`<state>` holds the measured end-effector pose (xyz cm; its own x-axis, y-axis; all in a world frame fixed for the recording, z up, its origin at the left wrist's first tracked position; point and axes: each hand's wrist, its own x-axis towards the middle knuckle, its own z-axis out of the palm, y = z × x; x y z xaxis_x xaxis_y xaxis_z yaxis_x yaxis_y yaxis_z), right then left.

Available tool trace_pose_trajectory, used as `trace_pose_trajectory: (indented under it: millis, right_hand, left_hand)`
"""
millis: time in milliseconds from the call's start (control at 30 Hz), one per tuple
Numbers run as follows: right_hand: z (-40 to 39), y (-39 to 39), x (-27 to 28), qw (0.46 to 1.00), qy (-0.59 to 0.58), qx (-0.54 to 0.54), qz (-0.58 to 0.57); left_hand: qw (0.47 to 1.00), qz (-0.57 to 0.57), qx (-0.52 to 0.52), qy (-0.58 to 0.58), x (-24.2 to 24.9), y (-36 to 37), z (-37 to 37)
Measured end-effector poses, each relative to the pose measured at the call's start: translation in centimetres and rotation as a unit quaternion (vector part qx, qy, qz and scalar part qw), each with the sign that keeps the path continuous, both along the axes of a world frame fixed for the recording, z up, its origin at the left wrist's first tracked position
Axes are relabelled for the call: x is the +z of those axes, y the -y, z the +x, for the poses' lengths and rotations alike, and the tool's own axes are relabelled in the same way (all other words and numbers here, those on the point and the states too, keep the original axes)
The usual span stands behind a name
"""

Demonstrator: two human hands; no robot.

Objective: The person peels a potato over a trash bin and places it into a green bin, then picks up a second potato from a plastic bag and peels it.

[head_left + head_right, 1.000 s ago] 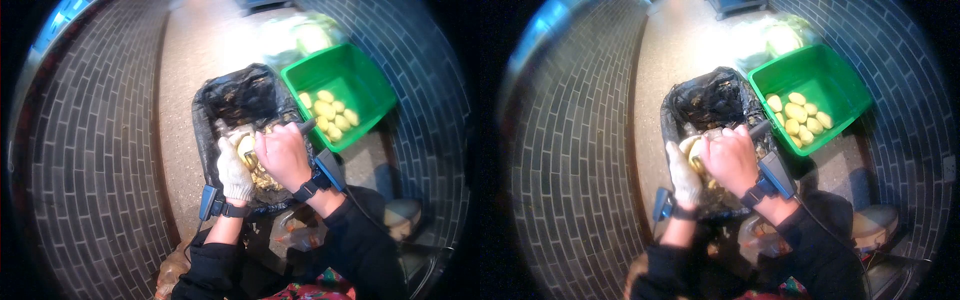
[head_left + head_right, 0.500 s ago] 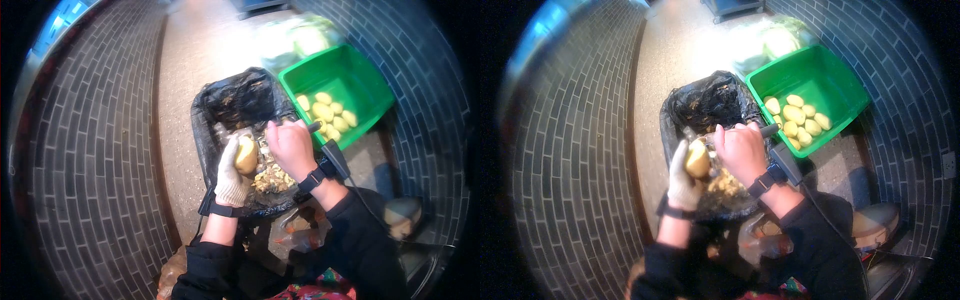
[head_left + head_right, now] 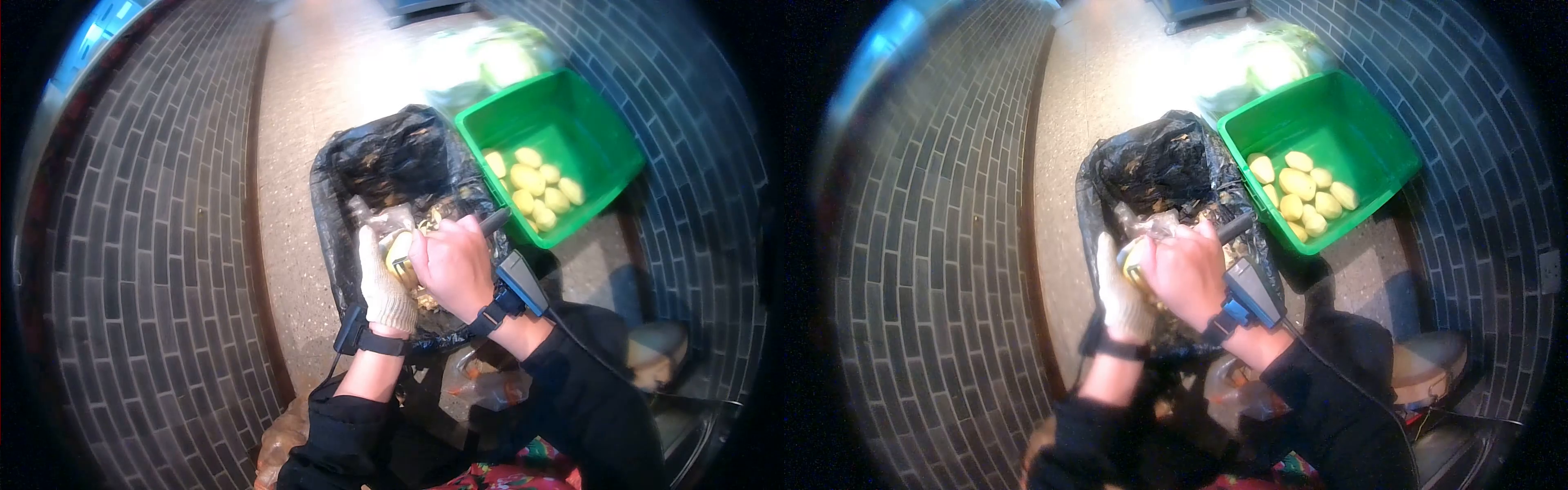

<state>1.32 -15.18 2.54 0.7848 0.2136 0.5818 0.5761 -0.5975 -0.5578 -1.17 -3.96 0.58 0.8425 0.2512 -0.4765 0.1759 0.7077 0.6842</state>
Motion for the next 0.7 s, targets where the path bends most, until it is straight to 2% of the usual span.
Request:
trace_pose_trajectory:
  millis: [233,333,400,600,667,700]
  right_hand:
    - [0.7,0.0,-0.3,0.999,0.032,0.007,0.017]
    - [1.1,0.0,-0.7,0.999,0.03,0.001,0.012]
    - [1.2,0.1,-0.9,1.0,0.028,-0.003,0.008]
    - [2.4,0.5,-1.7,0.999,0.04,-0.025,0.018]
    - [4.0,2.2,-2.4,0.983,0.013,-0.106,-0.147]
    - [4.7,2.8,-2.3,0.98,-0.01,-0.136,-0.143]
  left_hand:
    - [1.0,-0.013,-0.008,-0.007,0.5,0.0,0.1]
    - [1.0,0.018,-0.01,-0.015,1.2,0.1,0.1]
    - [0.999,-0.04,-0.006,0.001,1.7,0.2,0.2]
    - [0.999,-0.039,0.012,0.016,0.1,-0.3,0.5]
    - [0.998,-0.059,0.004,0.026,2.8,0.0,-0.3]
    - [0.996,-0.079,-0.004,0.034,3.8,0.0,-0.6]
